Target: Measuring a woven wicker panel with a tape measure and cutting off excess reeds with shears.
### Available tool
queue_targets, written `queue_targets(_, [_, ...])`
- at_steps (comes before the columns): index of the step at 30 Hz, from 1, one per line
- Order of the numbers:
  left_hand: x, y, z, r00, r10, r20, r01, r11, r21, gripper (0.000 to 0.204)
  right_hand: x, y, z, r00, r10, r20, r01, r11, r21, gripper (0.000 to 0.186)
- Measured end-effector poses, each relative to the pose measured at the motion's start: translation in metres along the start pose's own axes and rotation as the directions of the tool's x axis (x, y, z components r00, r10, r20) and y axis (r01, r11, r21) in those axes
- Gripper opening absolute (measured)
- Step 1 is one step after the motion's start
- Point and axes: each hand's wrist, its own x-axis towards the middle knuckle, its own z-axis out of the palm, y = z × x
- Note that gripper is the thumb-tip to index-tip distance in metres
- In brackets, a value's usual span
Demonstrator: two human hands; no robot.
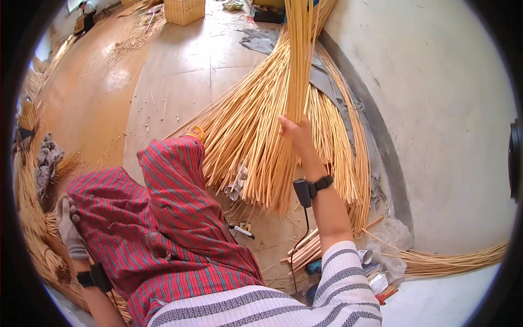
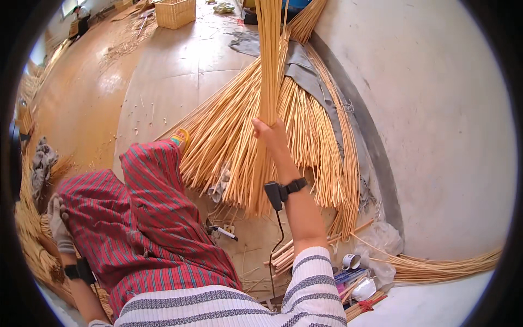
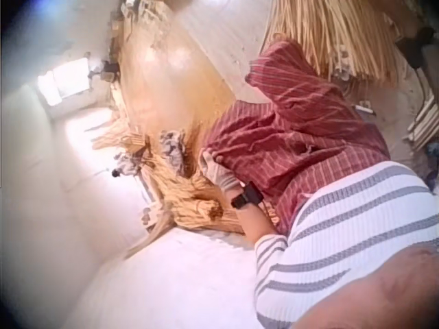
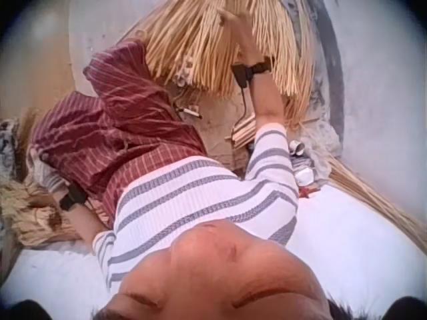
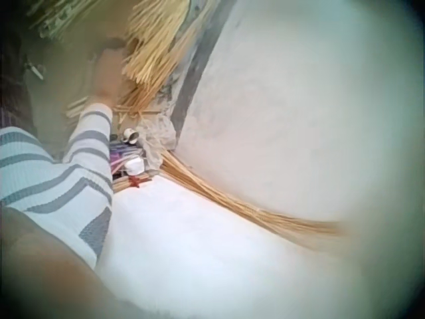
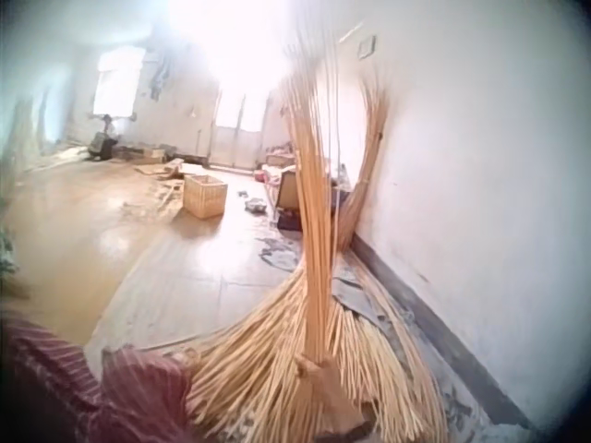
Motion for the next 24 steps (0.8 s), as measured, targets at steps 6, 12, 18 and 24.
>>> queue_targets(6, [-0.044,-0.01,0.04,0.997,0.053,-0.048,-0.045,0.989,0.143,0.022,0.052,0.056,0.078,0.982,0.167,0.091,-0.177,0.977,0.116,0.015])
queue_targets(12, [-0.098,0.011,0.051,0.97,0.136,-0.201,-0.052,0.926,0.374,0.027,0.081,0.174,0.139,0.879,0.477,0.017,-0.469,0.857,0.214,0.014])
queue_targets(18, [-0.108,0.007,0.055,0.946,0.165,-0.28,-0.032,0.906,0.423,0.028,0.115,0.317,0.12,0.622,0.627,-0.469,-0.746,0.657,-0.111,0.025])
queue_targets(24, [-0.145,0.01,0.025,0.861,0.284,-0.423,0.003,0.827,0.562,0.029,0.11,0.331,0.196,0.743,0.456,-0.489,-0.662,0.606,-0.442,0.029])
